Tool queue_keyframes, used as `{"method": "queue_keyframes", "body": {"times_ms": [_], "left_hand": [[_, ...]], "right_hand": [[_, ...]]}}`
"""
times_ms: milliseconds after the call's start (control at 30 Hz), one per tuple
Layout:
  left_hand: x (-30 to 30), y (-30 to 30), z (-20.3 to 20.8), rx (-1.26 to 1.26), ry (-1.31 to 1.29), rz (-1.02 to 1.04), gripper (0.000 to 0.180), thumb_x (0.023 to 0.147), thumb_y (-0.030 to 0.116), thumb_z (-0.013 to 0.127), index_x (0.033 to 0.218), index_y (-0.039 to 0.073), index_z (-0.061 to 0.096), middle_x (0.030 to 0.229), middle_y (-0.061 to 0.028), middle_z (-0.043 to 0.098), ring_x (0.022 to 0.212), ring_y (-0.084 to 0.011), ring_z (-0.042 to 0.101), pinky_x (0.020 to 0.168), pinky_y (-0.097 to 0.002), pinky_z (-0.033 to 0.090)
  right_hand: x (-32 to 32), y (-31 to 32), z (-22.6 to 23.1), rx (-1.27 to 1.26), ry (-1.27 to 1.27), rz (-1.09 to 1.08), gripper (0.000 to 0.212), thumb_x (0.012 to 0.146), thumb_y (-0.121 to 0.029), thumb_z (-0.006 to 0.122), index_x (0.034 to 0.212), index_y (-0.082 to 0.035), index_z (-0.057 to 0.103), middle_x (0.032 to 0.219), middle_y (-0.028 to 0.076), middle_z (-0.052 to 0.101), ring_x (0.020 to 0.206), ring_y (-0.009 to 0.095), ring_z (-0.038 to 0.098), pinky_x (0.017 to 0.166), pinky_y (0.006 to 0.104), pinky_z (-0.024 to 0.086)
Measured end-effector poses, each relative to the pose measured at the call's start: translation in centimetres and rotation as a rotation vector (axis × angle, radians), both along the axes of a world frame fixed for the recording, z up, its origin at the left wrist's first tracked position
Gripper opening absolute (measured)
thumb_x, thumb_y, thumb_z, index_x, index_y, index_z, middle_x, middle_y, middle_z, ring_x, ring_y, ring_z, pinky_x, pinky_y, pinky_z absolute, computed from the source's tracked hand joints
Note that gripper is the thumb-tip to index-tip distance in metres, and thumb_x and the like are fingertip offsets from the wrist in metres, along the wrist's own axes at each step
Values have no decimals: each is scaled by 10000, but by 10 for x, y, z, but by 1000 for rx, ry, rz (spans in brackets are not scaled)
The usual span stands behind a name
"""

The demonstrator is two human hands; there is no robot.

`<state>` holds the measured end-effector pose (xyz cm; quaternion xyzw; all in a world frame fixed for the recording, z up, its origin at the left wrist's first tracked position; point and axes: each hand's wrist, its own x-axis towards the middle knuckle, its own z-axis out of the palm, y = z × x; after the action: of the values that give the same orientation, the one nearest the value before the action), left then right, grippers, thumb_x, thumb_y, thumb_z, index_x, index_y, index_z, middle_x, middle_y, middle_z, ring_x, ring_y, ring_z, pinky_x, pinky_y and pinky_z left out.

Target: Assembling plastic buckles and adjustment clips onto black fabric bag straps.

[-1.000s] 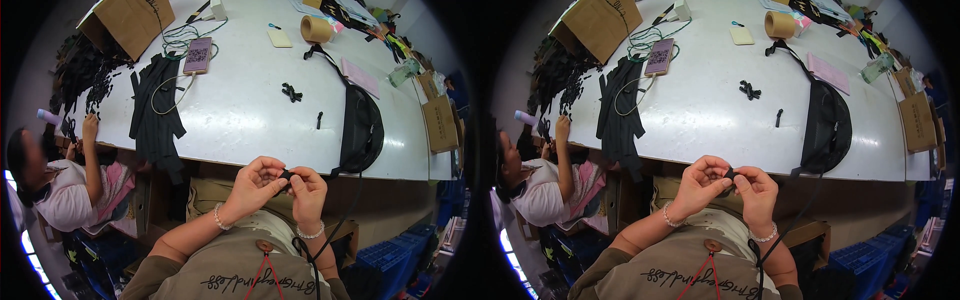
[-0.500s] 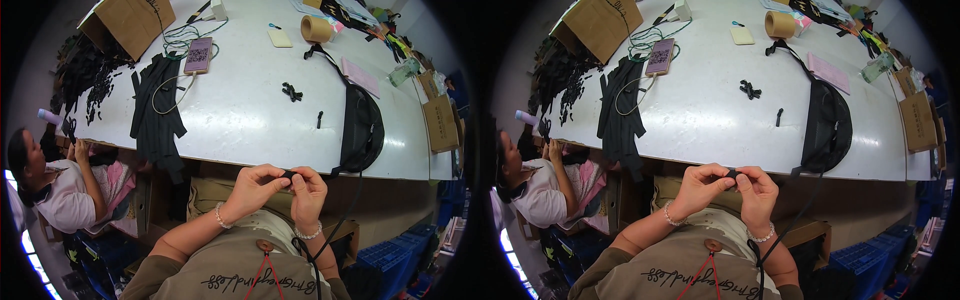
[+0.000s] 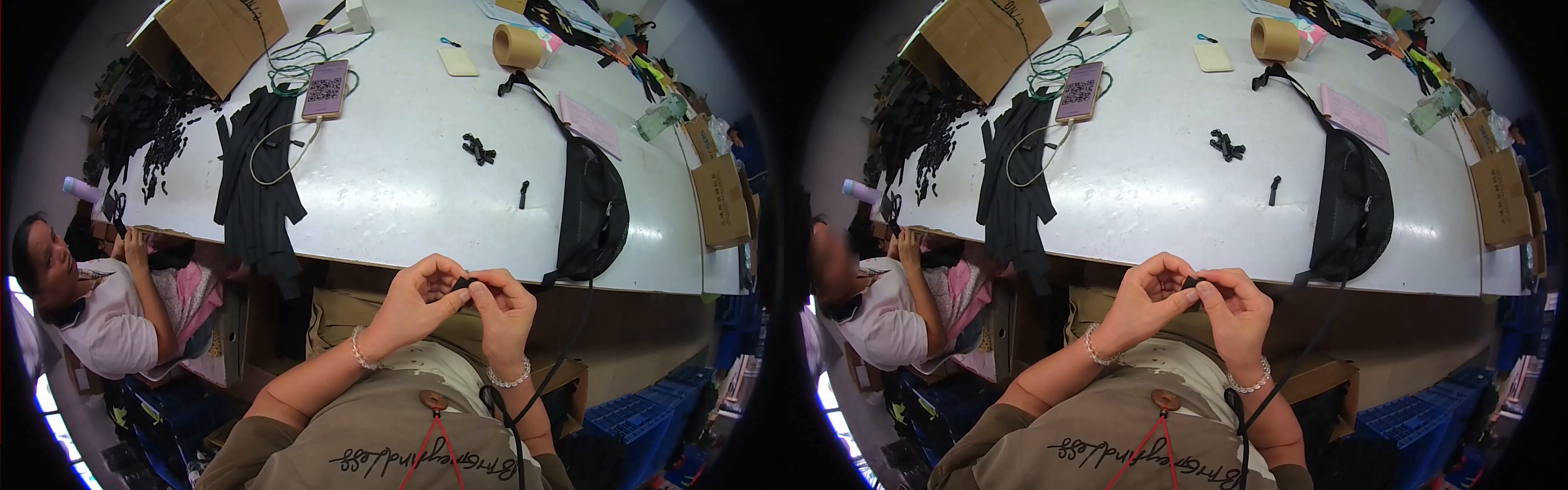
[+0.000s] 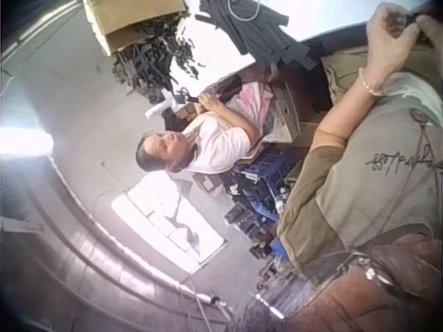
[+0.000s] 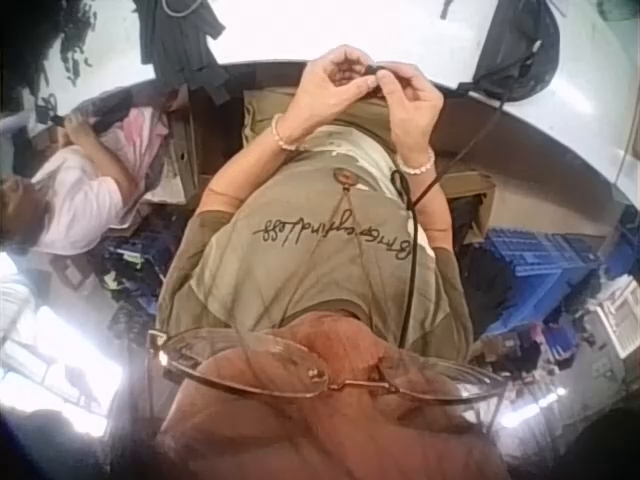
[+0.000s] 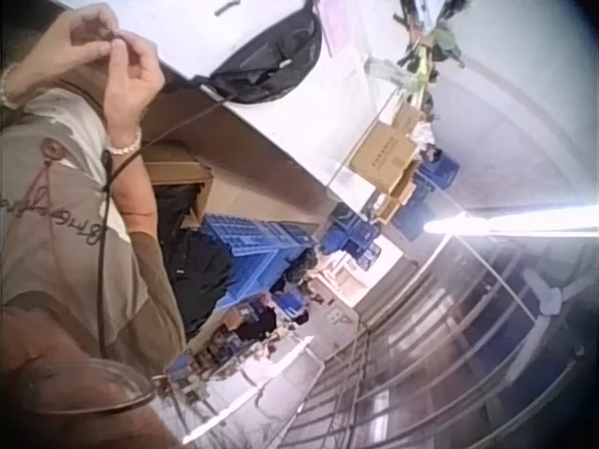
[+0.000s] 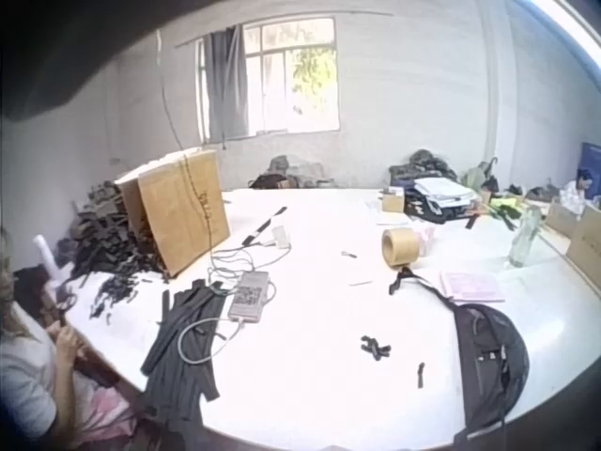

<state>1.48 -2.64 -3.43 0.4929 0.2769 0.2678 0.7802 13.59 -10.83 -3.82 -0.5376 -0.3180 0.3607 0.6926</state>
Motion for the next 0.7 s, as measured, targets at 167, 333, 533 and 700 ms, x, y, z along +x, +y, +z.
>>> {"method": "queue_keyframes", "body": {"times_ms": [167,333,533,700], "left_hand": [[-3,1,-2,-3,-70,10,220,859,7,599,1079,9,608,888,5,567,806,-50,534,729,-197,456],[-5,5,1,84,-23,-2,285,870,20,590,1154,15,606,885,-7,585,810,-61,533,746,-209,449],[-7,9,-2,130,-52,-26,262,878,7,562,1135,10,614,938,-25,612,820,-73,552,763,-232,461],[-9,10,0,71,-33,-57,240,866,16,575,1099,6,628,907,-12,620,810,-63,561,736,-216,464]], "right_hand": [[3,0,11,-59,65,40,200,844,50,591,1044,55,581,872,56,593,730,72,559,641,201,473],[11,-2,8,-88,174,81,171,862,12,588,1026,53,565,835,58,594,685,70,552,606,190,469],[14,-1,8,-189,133,146,74,872,-21,578,921,35,576,741,36,587,588,71,537,529,187,447],[10,0,7,-181,86,136,69,857,-24,618,880,39,603,714,27,608,547,42,510,479,170,410]]}}
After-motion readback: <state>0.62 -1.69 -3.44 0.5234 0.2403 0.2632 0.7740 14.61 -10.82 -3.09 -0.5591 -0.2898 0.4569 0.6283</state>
